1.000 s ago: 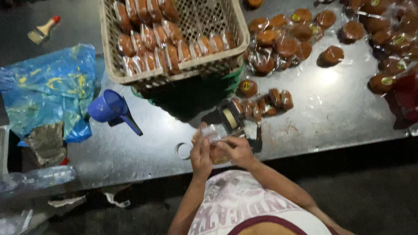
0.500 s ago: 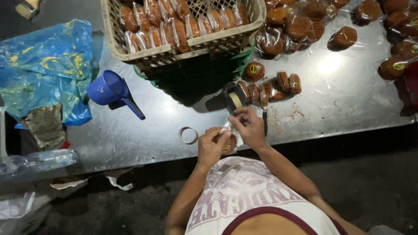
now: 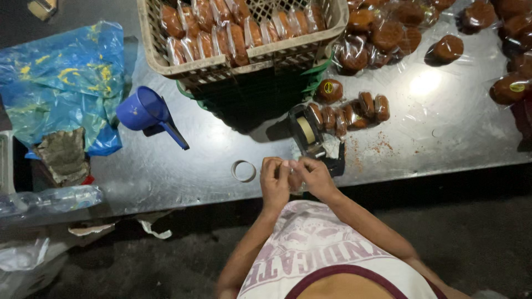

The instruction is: The person packages baked goods by hand, placing individual items into plastic bags and sealing them with a tape dispenser before placing the finished products into a basket.

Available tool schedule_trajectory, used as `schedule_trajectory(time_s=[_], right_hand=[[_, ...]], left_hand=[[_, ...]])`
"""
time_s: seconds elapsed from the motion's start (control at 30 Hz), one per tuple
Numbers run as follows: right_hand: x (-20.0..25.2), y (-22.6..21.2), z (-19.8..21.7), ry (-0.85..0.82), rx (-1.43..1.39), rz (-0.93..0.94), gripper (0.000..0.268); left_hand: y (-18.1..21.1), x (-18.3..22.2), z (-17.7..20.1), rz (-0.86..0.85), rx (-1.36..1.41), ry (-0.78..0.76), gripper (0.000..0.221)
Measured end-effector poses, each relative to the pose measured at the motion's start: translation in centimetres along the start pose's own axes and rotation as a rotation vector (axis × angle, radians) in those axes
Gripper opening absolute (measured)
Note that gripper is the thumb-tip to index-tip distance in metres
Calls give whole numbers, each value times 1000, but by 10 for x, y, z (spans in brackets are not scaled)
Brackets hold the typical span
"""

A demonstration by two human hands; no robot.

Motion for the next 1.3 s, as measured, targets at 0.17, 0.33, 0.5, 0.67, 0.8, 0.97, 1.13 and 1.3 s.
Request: schedule_trajectory(time_s=[0.17,0.33,0.5,0.67,0.8,0.97,1.13,1.3], right_hand=[[29,17,-21,-311,-571,-132,43],[41,20,-13,-161,-707,-313,71],[33,35,33,140,148,134,51],[2,110,94,342,206,-231,47],[-30,165,84,-45,217,-426,46],[-40,161,76,16,345,-357,39],[-70,103,57,-88,315,-8,41],[-45,116,61,-205,86,-72,34]], left_hand=[[0,10,-6,-64,98,38,12],[-45,26,-15,352,390,-25,41],[-95,66,-25,912,1045,-96,43],[-101,63,-18,874,988,-127,51],[-98,52,-23,870,882,-49,56],[-93,25,-26,778,723,-96,59],[-90,14,-28,693,731,-29,57],[-87,4,-49,645,680,-18,59]])
Point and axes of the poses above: each hand's wrist, its own x-axis away from the middle knuckle, its own z-axis out of the back of the hand, y = z × x, the point moved 5 cm from there along -x, towards the middle knuckle, and after that the axes turned 14 degrees about x, right-handed, at the moved point
